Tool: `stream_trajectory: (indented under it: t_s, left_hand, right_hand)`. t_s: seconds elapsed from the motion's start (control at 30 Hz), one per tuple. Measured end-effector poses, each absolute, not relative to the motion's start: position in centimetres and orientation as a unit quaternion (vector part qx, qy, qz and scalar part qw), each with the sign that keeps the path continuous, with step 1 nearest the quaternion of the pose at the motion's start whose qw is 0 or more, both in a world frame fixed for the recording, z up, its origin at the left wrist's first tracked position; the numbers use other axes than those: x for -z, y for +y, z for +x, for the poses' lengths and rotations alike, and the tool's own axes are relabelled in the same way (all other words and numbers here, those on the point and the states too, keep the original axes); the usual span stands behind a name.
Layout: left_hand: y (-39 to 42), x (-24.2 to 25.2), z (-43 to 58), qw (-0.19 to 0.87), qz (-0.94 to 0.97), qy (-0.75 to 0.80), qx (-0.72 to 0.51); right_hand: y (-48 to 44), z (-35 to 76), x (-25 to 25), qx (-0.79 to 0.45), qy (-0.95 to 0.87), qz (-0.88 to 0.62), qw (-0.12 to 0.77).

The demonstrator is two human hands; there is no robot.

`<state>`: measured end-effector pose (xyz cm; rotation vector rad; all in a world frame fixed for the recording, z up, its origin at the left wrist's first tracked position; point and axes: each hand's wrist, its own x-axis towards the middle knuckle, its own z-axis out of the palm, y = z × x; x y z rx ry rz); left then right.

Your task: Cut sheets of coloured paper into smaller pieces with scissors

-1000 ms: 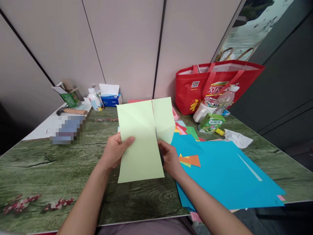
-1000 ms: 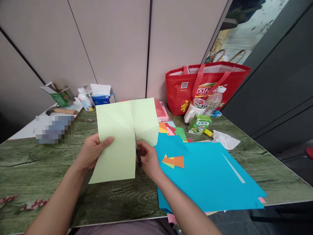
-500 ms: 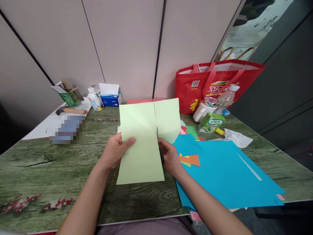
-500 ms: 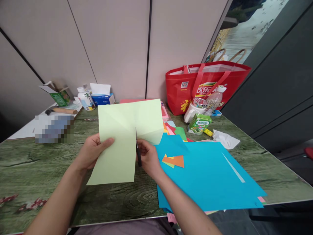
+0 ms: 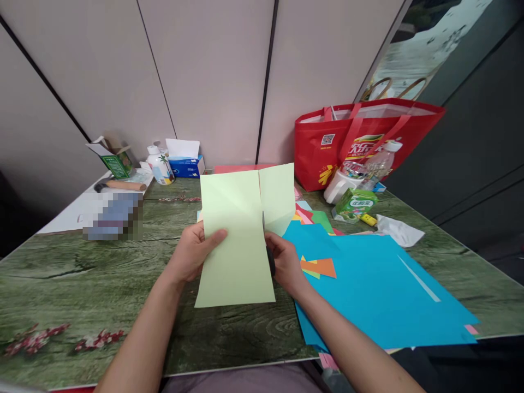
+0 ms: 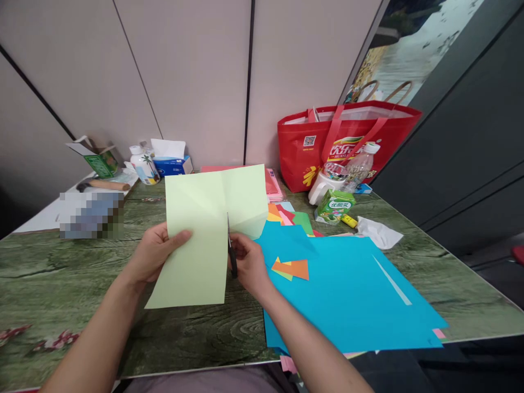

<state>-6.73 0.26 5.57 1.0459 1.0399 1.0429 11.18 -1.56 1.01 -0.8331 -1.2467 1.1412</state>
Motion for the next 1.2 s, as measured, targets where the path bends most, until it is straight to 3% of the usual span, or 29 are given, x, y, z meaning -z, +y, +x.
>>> stream_trajectory:
  t_s: [1.2]
  left_hand:
    - [0.17, -5.69, -6.84, 0.628, 0.461, 0.426, -0.46]
  right_hand:
    - [-1.54, 11.26, -0.66, -0.481, -0.537, -0.373, 0.584]
